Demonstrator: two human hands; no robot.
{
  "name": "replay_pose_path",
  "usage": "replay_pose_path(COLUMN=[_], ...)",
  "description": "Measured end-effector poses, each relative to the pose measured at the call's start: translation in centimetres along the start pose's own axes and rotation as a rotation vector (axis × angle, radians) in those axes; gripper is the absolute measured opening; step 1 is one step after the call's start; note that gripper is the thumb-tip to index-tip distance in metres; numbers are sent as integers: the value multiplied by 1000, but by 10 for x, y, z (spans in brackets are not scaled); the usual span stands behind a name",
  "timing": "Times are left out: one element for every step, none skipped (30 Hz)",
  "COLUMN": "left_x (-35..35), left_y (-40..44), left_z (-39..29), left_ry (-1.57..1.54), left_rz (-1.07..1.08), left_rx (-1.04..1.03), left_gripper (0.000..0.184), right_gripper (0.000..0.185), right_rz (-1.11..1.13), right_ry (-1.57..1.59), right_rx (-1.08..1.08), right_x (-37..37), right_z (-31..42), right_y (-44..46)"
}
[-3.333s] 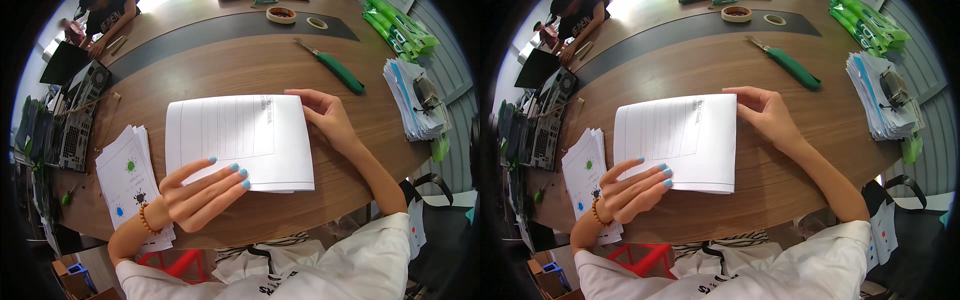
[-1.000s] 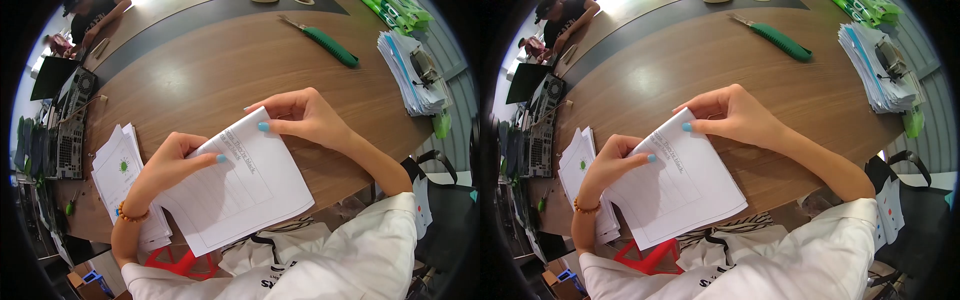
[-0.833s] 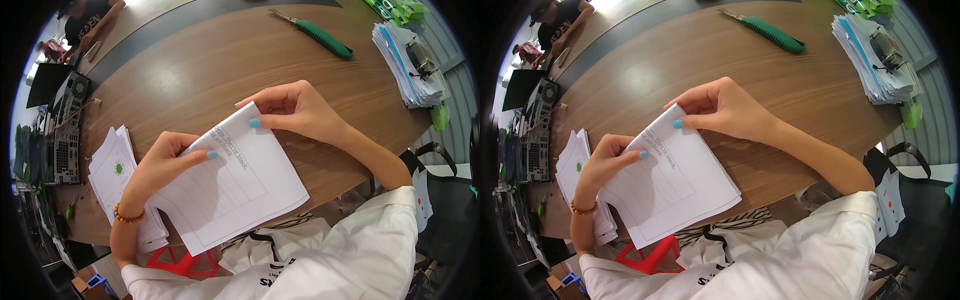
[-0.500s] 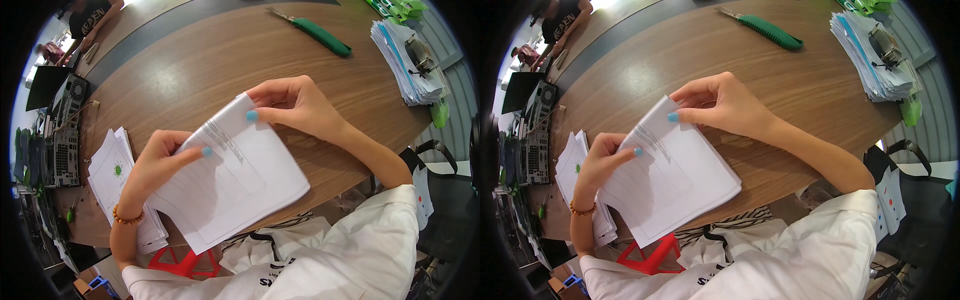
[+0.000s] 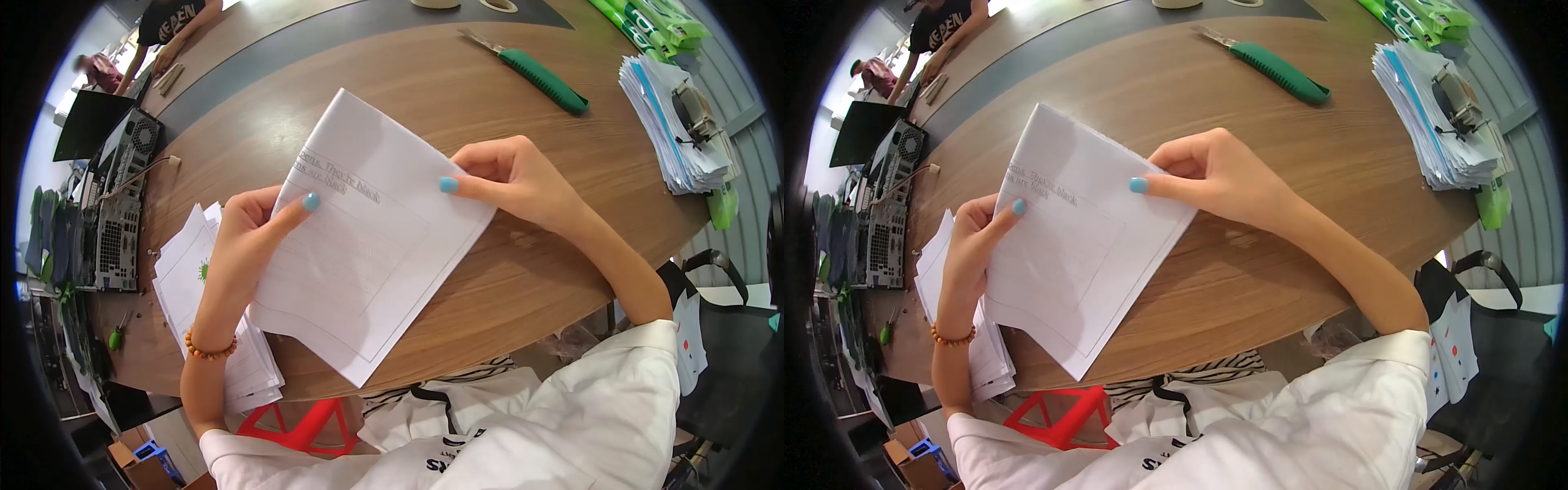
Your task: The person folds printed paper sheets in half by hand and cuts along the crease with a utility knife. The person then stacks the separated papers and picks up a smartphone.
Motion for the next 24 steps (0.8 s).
replay_pose_path(left_x=[2, 4, 6, 7, 5, 3, 2, 3, 2, 2, 6, 9, 11, 11, 5, 1, 0, -2, -3, -3, -4, -5, -5, -6], left_y=[1, 3, 4, 5, 5, 5, 4, 4, 4, 3, 6, 10, 12, 10, 7, 6, 5, 7, 8, 7, 7, 7, 6, 4], left_z=[0, 2, 3, 3, 4, 4, 3, 2, 1, 2, 4, 9, 10, 10, 6, 3, 5, 8, 8, 8, 8, 7, 6, 5], left_ry=[3, -14, -29, -23, -17, -11, -26, -22, -47, -73, -73, -73, -73, -76, -110, -143, -143, -131, -117, -114, -146, -176, -174, -156], left_rz=[-12, -20, -30, -50, -44, -38, -35, -54, -25, 5, -7, 3, 14, 5, 2, -1, -10, -1, 10, 7, 20, 34, 34, 48], left_rx=[-2, 14, 30, 27, 43, 59, 76, 69, 66, 68, 67, 109, 152, 152, 129, 105, 107, 35, -39, -38, -33, -30, -30, 2], left_gripper=[27, 28, 29, 29, 30, 31, 32, 32, 34, 35, 35, 34, 33, 33, 34, 34, 34, 34, 34, 34, 33, 33, 33, 32], right_gripper=[29, 27, 25, 25, 23, 22, 21, 21, 21, 21, 21, 21, 20, 20, 20, 20, 20, 20, 19, 19, 20, 21, 21, 21], right_rz=[10, -19, -46, -30, -50, -69, -94, -80, -71, -62, -51, -29, -8, 2, 15, 28, 38, 26, 12, 15, 4, -8, -8, -34], right_ry=[4, -24, -51, -43, -59, -74, -69, -64, -51, -40, -38, -27, -17, -18, -34, -49, -46, -38, -30, -27, -36, -44, -42, -56], right_rx=[7, -47, -99, -88, -84, -81, -68, -53, -67, -86, -80, -109, -138, -135, -147, -157, -155, -154, -150, -150, -147, -143, -142, -134], right_x=[1, 3, 4, 4, 5, 5, 6, 6, 7, 8, 8, 8, 9, 9, 10, 11, 12, 15, 17, 18, 19, 21, 22, 25], right_z=[2, 6, 8, 8, 7, 6, 5, 5, 4, 3, 4, 4, 5, 7, 8, 9, 9, 10, 10, 12, 13, 14, 13, 12], right_y=[-1, -1, -2, -2, -1, -1, -1, 0, 0, 0, -1, -2, -2, -3, -4, -3, -3, -2, -1, -1, -1, -1, 0, 0])
Point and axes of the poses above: each hand's wrist, its own y-axis towards the middle knuckle, its own x-axis out of the back of the hand, z = x × y, the point moved 3 cm from there along y, towards the middle knuckle, and after that the axes turned 13 degrees about -z, right-handed, at the moved point
